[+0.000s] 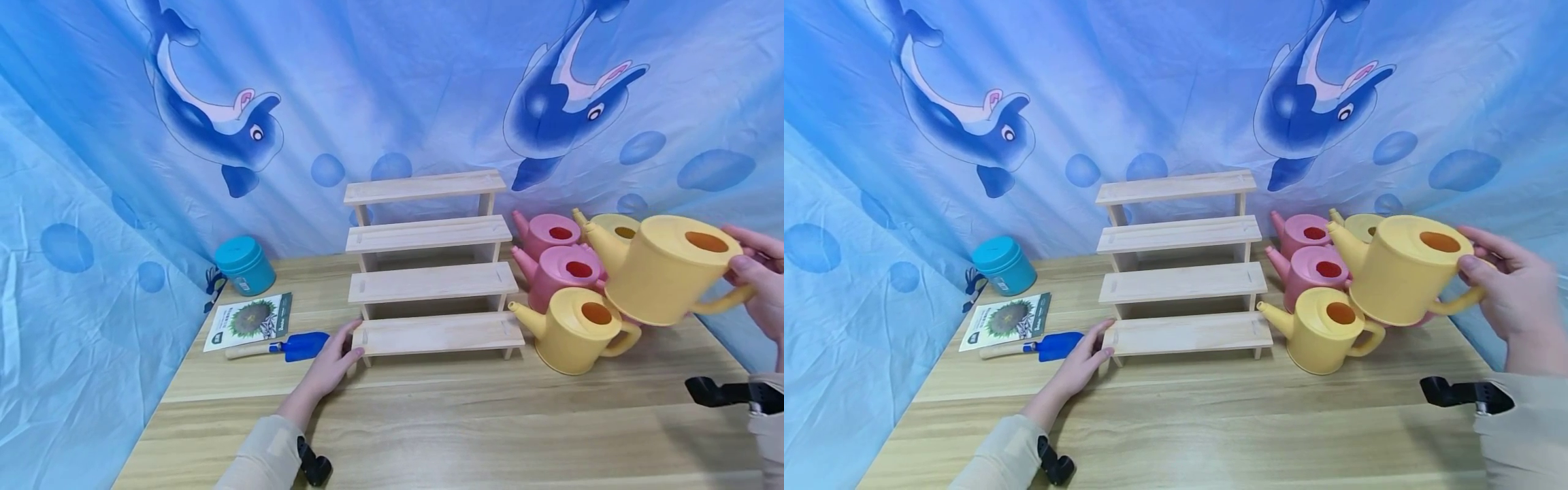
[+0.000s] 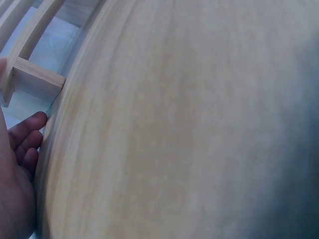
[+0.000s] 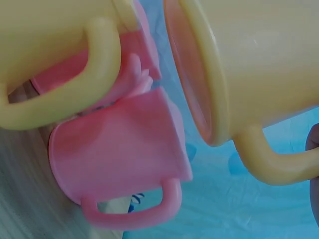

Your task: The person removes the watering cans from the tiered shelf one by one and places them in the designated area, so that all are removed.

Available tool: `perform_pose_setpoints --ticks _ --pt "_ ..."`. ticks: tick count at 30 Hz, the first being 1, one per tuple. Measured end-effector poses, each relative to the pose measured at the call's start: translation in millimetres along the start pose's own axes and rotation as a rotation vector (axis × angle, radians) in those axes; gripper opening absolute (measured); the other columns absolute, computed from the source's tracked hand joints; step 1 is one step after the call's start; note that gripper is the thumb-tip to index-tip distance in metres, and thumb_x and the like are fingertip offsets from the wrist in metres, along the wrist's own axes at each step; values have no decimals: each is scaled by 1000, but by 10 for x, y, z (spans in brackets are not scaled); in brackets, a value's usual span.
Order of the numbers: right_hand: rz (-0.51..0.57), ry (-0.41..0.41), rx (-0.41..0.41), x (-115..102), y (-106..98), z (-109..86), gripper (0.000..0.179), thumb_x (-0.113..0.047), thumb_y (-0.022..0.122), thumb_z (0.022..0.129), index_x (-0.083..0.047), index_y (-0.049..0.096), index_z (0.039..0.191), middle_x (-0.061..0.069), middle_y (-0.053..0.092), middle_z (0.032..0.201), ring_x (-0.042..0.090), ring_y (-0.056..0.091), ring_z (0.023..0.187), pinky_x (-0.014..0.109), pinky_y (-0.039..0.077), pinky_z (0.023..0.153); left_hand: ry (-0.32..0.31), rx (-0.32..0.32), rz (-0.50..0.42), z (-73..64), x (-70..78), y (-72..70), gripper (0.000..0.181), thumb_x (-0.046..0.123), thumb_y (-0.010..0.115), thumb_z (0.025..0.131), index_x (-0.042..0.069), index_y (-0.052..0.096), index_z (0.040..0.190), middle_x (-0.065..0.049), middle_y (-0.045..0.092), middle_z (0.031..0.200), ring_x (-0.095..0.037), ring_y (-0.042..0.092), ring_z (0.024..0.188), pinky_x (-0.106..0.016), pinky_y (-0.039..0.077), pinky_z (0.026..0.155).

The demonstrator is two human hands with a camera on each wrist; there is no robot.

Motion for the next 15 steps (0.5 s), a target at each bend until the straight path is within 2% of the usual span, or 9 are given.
perform_pose_setpoints --ticks 4,9,12,15 --pt "57 -14 -25 9 -45 -52 36 12 47 91 15 48 126 11 65 97 13 58 76 13 48 75 -1 4 7 1 -18 -9 57 35 56 93 17 37 144 -3 53 101 -18 48 91 -39 40 80" --pt "37 -15 7 42 -154 -125 36 10 48 91 15 47 127 10 64 95 13 59 78 13 48 73 -5 0 11 1 -31 -7 58 35 56 93 18 36 144 -4 53 102 -18 48 92 -39 40 81" --pt "-22 -15 9 55 -252 -185 41 8 47 93 16 40 132 10 62 107 12 59 88 13 46 77 -11 -9 8 -1 -24 2 58 37 55 93 17 35 145 -4 53 104 -18 48 93 -40 40 82" --pt "-21 21 38 85 -384 -243 43 9 44 94 15 34 135 11 59 117 15 60 98 15 46 81 -16 -11 5 0 -15 8 59 37 55 93 17 35 145 -4 52 104 -18 48 93 -39 40 82"
Point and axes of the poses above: each hand's wrist, its own z-axis towards the middle knuckle, its own y-axis out of the palm, x = y × z, the point moved 7 cm from there along z, towards the middle knuckle
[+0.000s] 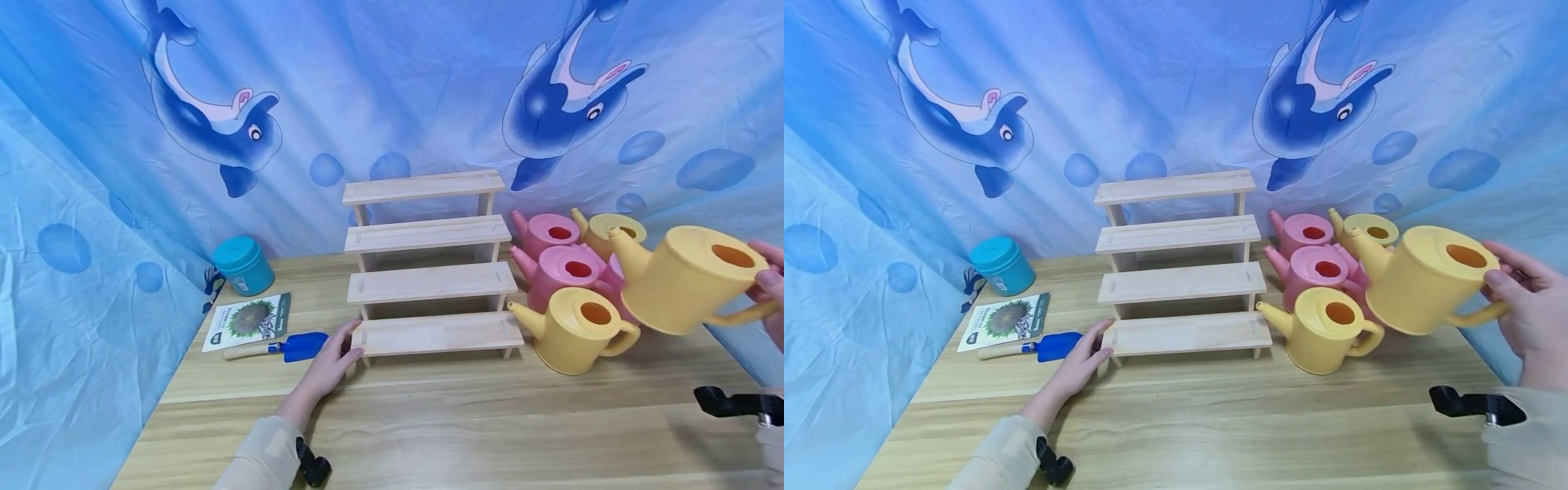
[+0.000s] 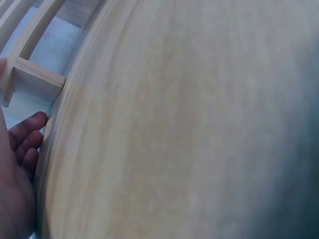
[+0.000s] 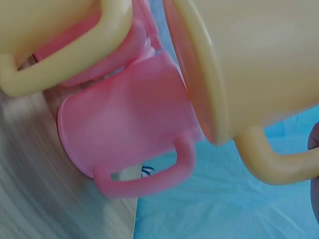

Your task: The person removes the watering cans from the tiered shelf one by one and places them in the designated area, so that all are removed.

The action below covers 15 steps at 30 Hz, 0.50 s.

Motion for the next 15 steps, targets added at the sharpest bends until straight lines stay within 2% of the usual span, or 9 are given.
perform_pose_setpoints --ticks 4,7,10,15 --pt "121 75 22 55 -175 -48 43 16 35 94 14 32 137 14 57 124 19 61 102 21 48 83 5 4 -1 3 12 -6 58 36 55 93 17 36 144 -4 52 102 -18 47 92 -39 40 81" --pt "138 109 18 99 -255 -85 44 16 34 93 13 31 137 15 54 127 20 59 106 22 47 86 10 7 1 5 15 -12 57 35 56 93 18 36 144 -3 52 100 -18 47 90 -38 40 80" --pt "96 102 37 143 -303 -129 44 15 37 94 12 33 137 13 56 125 18 60 105 20 46 85 9 8 -4 4 17 -15 57 34 56 93 18 36 144 -3 52 99 -17 47 89 -37 40 79" --pt "144 110 94 203 -378 -196 43 16 37 93 11 37 136 12 60 121 17 62 101 19 48 82 -1 3 -10 1 22 -8 57 34 56 93 15 37 144 -3 52 99 -17 48 89 -37 41 78"
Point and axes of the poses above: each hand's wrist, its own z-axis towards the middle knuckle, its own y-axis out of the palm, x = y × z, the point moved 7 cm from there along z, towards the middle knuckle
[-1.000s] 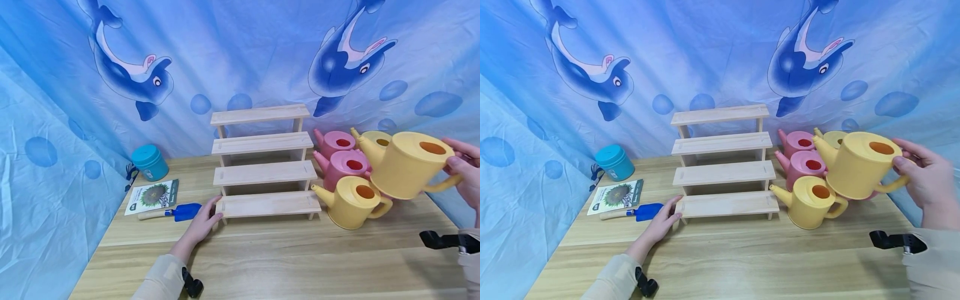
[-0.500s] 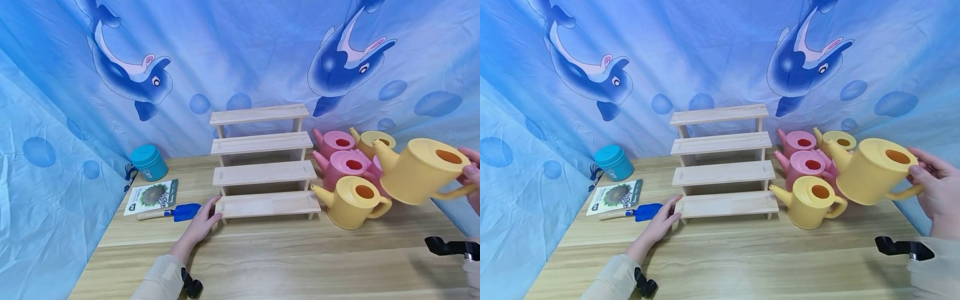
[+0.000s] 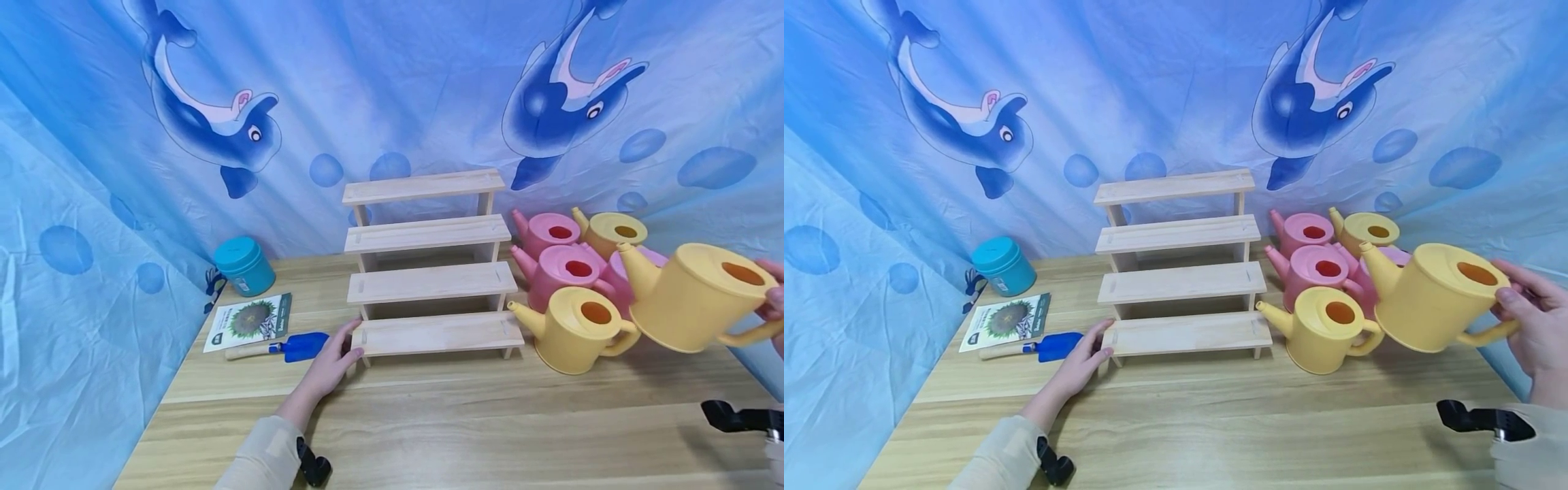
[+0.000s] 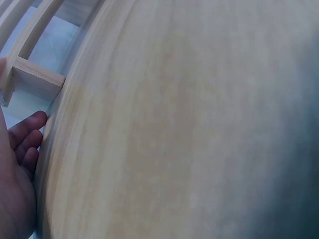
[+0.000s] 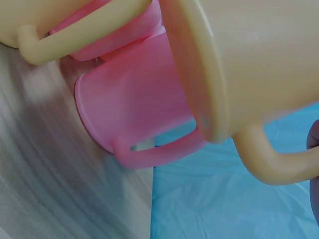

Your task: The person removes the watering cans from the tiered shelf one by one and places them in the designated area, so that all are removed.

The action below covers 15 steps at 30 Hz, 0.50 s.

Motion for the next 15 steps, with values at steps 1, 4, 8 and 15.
perform_pose_setpoints --ticks 1,4,8,15 --pt "10 2 -3 5 -7 2 43 16 35 93 11 38 135 13 60 119 17 63 100 20 48 82 -1 1 -2 -4 -2 1 57 34 56 93 15 37 144 -3 53 100 -17 48 89 -37 41 79" --pt "38 30 8 27 -43 9 42 17 36 93 9 44 133 11 63 116 16 64 97 19 48 80 -1 4 0 -8 -13 1 57 34 56 93 15 37 144 -3 53 100 -17 48 90 -37 41 79" --pt "-62 2 -7 56 -23 4 40 16 38 92 7 49 129 7 66 108 10 65 90 14 47 78 -3 10 2 -8 -14 -10 58 35 56 93 17 36 144 -3 53 101 -18 48 91 -38 41 80" --pt "-373 -20 -18 144 8 -133 37 7 46 94 5 50 131 -3 65 102 1 57 83 7 42 76 -7 -1 2 0 -15 6 56 37 54 94 23 35 144 -4 53 106 -19 49 96 -41 40 85"
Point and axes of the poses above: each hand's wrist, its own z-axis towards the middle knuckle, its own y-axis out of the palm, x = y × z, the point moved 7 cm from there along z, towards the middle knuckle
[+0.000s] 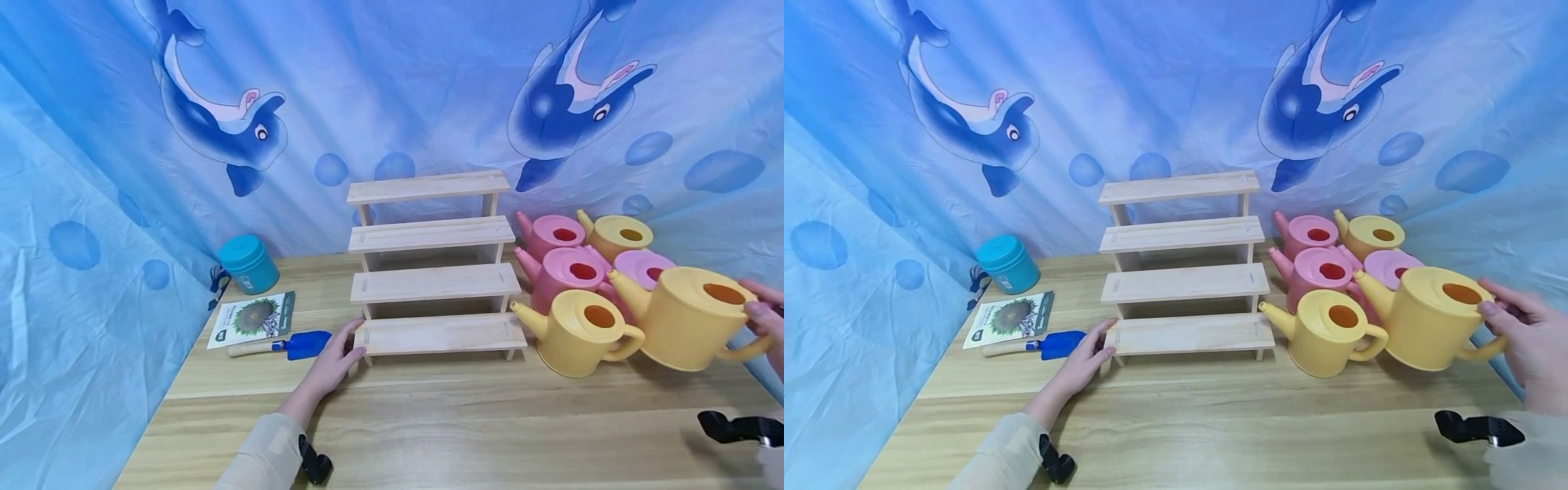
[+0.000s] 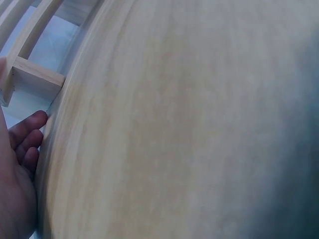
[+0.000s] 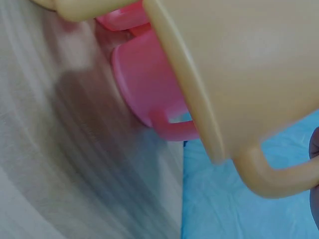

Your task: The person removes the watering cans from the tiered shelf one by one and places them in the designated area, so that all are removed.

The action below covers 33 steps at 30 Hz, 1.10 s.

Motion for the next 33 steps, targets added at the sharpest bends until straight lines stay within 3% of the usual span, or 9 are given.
perform_pose_setpoints --ticks 5,7,10,14,17,21,24,28,33 --pt "-329 70 37 73 -5 -62 38 2 48 95 -13 59 128 -18 61 97 -7 54 81 3 40 69 -12 0 -11 -8 -7 2 54 36 54 94 26 36 144 -3 54 107 -18 49 96 -41 40 86" --pt "-390 94 54 85 -3 -78 38 2 49 94 -17 61 126 -21 60 95 -7 51 78 4 40 65 -11 3 -11 -9 -5 1 54 36 54 94 26 36 144 -3 54 106 -18 49 96 -41 40 85" --pt "-364 154 74 115 -2 -121 36 0 51 94 -19 64 123 -19 59 90 -4 49 75 5 39 62 -10 2 -10 -8 -9 7 54 36 54 94 26 36 144 -2 54 105 -18 49 96 -41 40 85" --pt "-252 214 82 197 -8 -178 37 2 54 92 -21 67 117 -10 53 83 1 44 70 9 37 56 -3 0 -10 -5 -9 12 54 35 54 94 25 36 144 -3 54 105 -19 50 95 -42 40 85" --pt "-252 238 71 302 -49 -200 39 2 55 91 -23 66 120 -8 48 84 3 42 71 10 38 56 -3 1 -9 -3 -2 7 55 35 54 94 24 36 144 -3 55 107 -19 50 96 -42 40 86" --pt "-382 166 61 392 -108 -198 43 4 56 90 -23 63 123 -9 44 84 0 41 71 9 37 55 -7 3 -4 2 11 0 55 34 54 94 21 36 144 -3 54 105 -18 49 95 -41 40 85" --pt "-268 85 34 403 -78 -180 44 11 54 88 -16 65 120 -7 46 82 2 41 67 13 34 50 0 9 3 3 20 -7 55 33 56 93 19 37 143 -2 54 100 -17 48 91 -38 40 81" --pt "-171 75 -28 387 4 -195 47 16 52 87 -15 64 119 -4 46 85 4 42 66 16 33 48 7 9 0 -1 27 -11 55 31 56 93 18 38 143 -1 53 96 -17 48 88 -37 40 79" --pt "-394 118 -74 454 -30 -222 53 11 52 89 -21 55 131 -8 45 94 2 42 74 13 37 55 11 2 -4 3 20 -1 55 30 56 93 18 38 143 -1 52 95 -17 47 86 -37 40 78"
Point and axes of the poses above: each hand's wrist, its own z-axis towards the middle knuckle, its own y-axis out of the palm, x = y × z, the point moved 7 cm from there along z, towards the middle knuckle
